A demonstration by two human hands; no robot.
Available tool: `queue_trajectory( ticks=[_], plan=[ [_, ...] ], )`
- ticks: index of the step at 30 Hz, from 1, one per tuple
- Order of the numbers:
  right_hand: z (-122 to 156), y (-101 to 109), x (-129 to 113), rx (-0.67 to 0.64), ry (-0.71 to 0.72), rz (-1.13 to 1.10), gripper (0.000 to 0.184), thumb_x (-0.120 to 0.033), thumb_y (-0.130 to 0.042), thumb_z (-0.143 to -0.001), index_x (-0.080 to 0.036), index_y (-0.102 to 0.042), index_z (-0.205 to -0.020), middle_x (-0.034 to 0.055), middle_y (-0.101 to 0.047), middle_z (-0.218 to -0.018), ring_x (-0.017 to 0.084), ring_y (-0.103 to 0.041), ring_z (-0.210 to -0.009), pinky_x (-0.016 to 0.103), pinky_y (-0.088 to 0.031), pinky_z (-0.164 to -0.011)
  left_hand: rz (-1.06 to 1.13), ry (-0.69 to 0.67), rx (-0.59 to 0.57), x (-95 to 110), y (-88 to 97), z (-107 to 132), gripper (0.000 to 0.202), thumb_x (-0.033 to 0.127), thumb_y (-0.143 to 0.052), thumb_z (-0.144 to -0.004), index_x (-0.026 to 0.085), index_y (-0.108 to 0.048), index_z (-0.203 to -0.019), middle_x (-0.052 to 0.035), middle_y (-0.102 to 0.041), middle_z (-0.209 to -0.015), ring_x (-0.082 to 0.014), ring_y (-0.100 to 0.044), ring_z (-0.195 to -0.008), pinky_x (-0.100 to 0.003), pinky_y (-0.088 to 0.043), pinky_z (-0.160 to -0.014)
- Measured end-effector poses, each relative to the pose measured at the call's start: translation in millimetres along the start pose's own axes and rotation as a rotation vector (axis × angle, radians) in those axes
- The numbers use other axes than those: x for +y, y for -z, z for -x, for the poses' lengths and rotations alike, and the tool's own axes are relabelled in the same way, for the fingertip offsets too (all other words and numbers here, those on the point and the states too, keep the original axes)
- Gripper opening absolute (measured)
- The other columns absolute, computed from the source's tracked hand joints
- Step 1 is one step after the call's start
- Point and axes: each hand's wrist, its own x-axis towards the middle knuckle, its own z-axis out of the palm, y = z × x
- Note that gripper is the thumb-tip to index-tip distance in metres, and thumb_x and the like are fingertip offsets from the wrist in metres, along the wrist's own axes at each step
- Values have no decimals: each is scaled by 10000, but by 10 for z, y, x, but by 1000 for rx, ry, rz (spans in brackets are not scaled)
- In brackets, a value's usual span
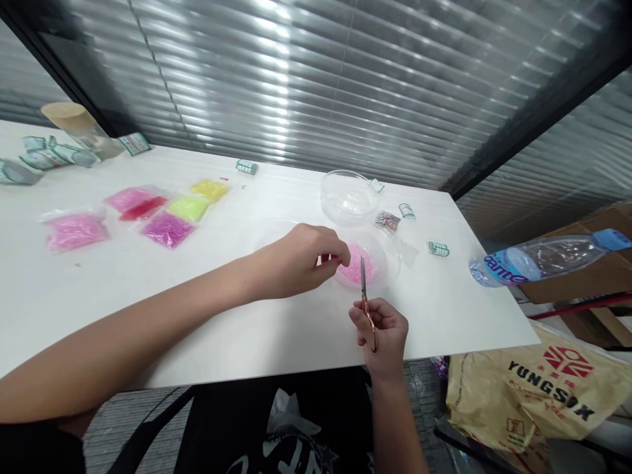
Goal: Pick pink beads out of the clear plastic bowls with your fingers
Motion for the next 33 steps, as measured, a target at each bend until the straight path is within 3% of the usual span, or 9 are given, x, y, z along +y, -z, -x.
queue_trajectory(
  ticks=[7,15,19,24,28,33],
  plan=[
    [-11,-61,-48,4,-32,-12,325,-419,-818,-619,-151,-641,-670,-91,-413,-387,43,-321,-332,174,-258,-329,-55,144,55,134,-154,-122,200,138,-520,-827,171,-711,-876,-16,-721,-825,-130,-623,-691,-241,-474,-653],
    [-3,-115,-129,10,-40,-110,332,-424,-810,-614,-159,-612,-649,-97,-402,-378,41,-305,-334,186,-253,-342,12,190,15,115,-49,-208,224,237,-510,-865,210,-698,-982,-16,-729,-903,-149,-657,-760,-270,-528,-701],
    [5,-86,-105,-75,1,-112,325,-411,-820,-607,-169,-608,-654,-108,-362,-392,45,-273,-363,198,-229,-368,86,181,12,81,-6,-195,210,272,-514,-881,225,-694,-978,-19,-728,-959,-157,-666,-819,-277,-547,-724],
    [20,-54,-63,-169,38,-64,317,-377,-829,-590,-173,-599,-666,-105,-356,-426,51,-268,-403,208,-241,-405,113,151,-59,62,69,-173,175,311,-535,-894,212,-671,-941,-21,-707,-942,-149,-635,-811,-280,-529,-723],
    [40,-48,-78,-233,56,-56,317,-358,-835,-567,-177,-589,-650,-101,-360,-427,55,-265,-416,209,-257,-397,108,41,-156,54,131,-161,138,266,-549,-897,210,-657,-960,-29,-662,-1006,-147,-597,-869,-270,-490,-743],
    [49,-59,-114,-220,54,-43,322,-369,-834,-538,-185,-580,-611,-106,-338,-416,54,-245,-412,207,-276,-387,104,7,-266,55,129,-128,146,241,-536,-904,225,-658,-983,-38,-615,-1065,-163,-582,-941,-288,-470,-811]
  ],
)
